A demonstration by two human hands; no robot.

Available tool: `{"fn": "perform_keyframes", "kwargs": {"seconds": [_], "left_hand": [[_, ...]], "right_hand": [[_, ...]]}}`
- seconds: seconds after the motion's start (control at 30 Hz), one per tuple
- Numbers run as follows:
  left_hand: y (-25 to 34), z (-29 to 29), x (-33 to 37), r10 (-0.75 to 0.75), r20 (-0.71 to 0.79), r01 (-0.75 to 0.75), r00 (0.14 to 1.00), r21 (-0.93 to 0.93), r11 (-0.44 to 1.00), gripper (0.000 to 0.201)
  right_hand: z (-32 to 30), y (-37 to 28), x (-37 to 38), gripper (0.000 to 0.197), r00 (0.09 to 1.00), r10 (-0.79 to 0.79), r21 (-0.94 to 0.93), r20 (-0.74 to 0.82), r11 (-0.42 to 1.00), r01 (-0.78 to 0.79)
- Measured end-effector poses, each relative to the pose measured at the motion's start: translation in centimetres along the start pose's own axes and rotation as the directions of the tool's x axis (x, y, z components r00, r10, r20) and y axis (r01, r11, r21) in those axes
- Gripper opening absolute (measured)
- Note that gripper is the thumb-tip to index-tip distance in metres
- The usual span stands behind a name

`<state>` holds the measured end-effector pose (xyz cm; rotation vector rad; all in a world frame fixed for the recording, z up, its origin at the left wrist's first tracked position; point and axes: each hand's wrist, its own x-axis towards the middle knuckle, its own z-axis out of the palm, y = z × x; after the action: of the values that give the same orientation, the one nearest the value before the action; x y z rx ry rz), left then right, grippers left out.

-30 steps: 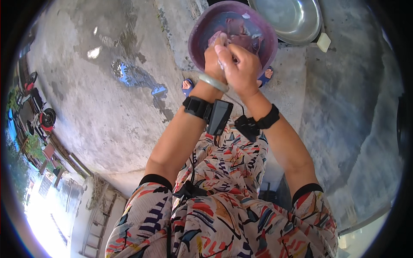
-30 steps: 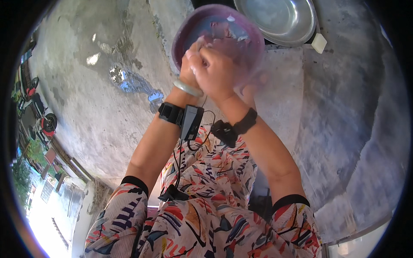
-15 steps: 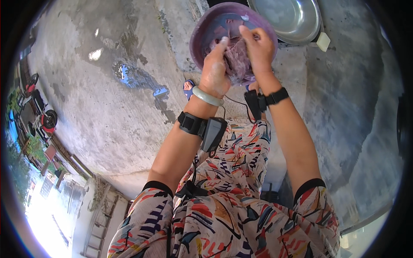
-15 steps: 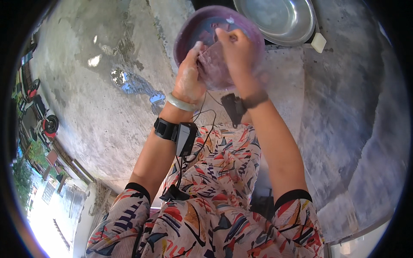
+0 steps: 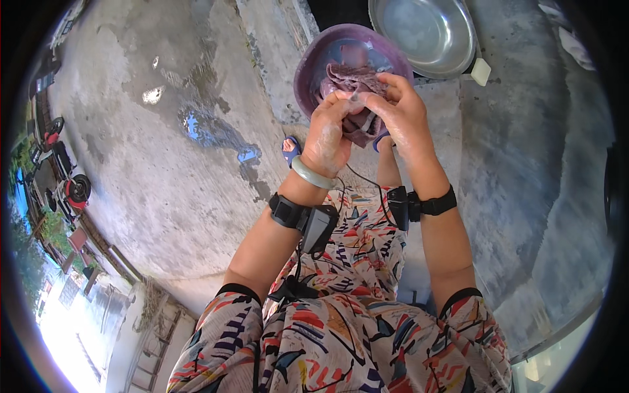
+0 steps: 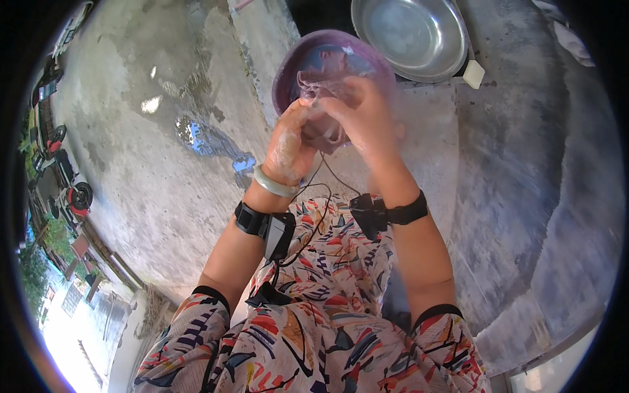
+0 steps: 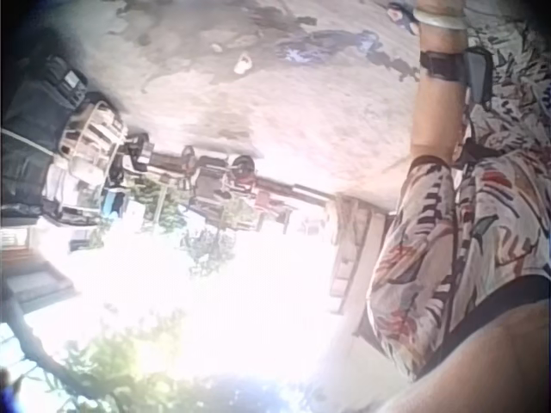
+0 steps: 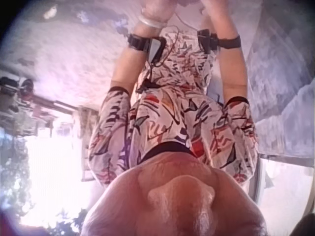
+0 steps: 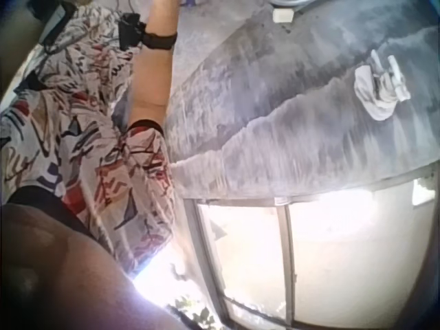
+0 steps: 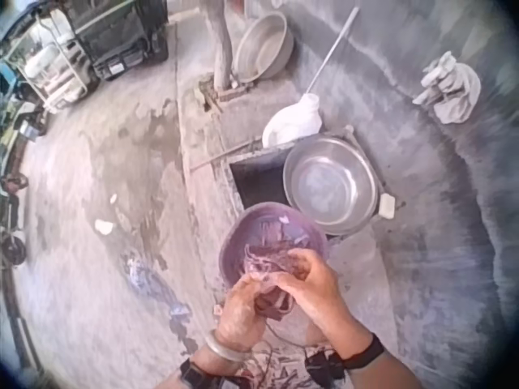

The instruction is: The person rubs a piece of clothing with a bar of soap over a purple basin, then continues to scrub and rinse the garment by hand in the basin.

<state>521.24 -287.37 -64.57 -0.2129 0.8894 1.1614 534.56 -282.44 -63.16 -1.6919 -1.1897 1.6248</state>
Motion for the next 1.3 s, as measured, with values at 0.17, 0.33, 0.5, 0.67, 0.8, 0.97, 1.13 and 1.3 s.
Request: {"fn": "perform_keyframes", "kwargs": {"seconds": [0.17, 0.33, 0.5, 0.67, 0.8, 0.97, 1.13, 1.3], "left_hand": [[1.5, 1.2, -1.2, -0.044, 0.084, 0.046, 0.995, -0.022, 0.999, 0.013], [3.5, -0.1, 0.0, -0.037, 0.07, 0.021, 0.997, 0.216, 0.976, 0.017], [7.8, -4.8, 1.1, 0.287, 0.022, -0.251, 0.958, 0.552, 0.796, 0.014], [7.9, -6.6, 1.9, 0.552, 0.354, -0.4, 0.755, 0.915, -0.04, 0.009], [8.7, -6.5, 2.1, 0.307, 0.427, -0.483, 0.851, 0.865, 0.136, 0.022], [8.3, -9.1, 4.6, -0.1, 0.413, -0.204, 0.905, 0.628, 0.751, 0.028], [7.3, -7.5, 4.6, -0.123, 0.33, -0.045, 0.936, 0.458, 0.888, 0.034], [7.9, -7.3, 4.7, -0.237, 0.438, -0.172, 0.867, 0.71, 0.683, 0.054]], "right_hand": [[-1.4, -0.7, 0.1, 0.042, 0.986, -0.057, -0.023, 0.154, 0.998, 0.062], [-3.4, -1.6, 0.3, 0.043, 0.972, -0.167, -0.197, 0.165, 0.96, 0.198], [-7.9, -2.1, 1.3, 0.045, 0.974, -0.215, -0.233, 0.068, 0.946, 0.225], [-10.1, -1.8, 2.1, 0.04, 0.923, -0.328, -0.462, 0.202, 0.799, 0.385], [-11.8, -1.1, 3.8, 0.043, 0.902, -0.077, -0.373, 0.426, 0.893, 0.252], [-12.9, 1.7, 6.6, 0.027, 0.908, 0.082, -0.008, 0.41, 0.996, -0.087], [-10.8, -0.4, 5.5, 0.032, 0.937, 0.049, -0.186, 0.345, 0.982, 0.017], [-10.3, -0.5, 5.9, 0.031, 0.843, 0.048, -0.55, 0.536, 0.778, 0.305]]}}
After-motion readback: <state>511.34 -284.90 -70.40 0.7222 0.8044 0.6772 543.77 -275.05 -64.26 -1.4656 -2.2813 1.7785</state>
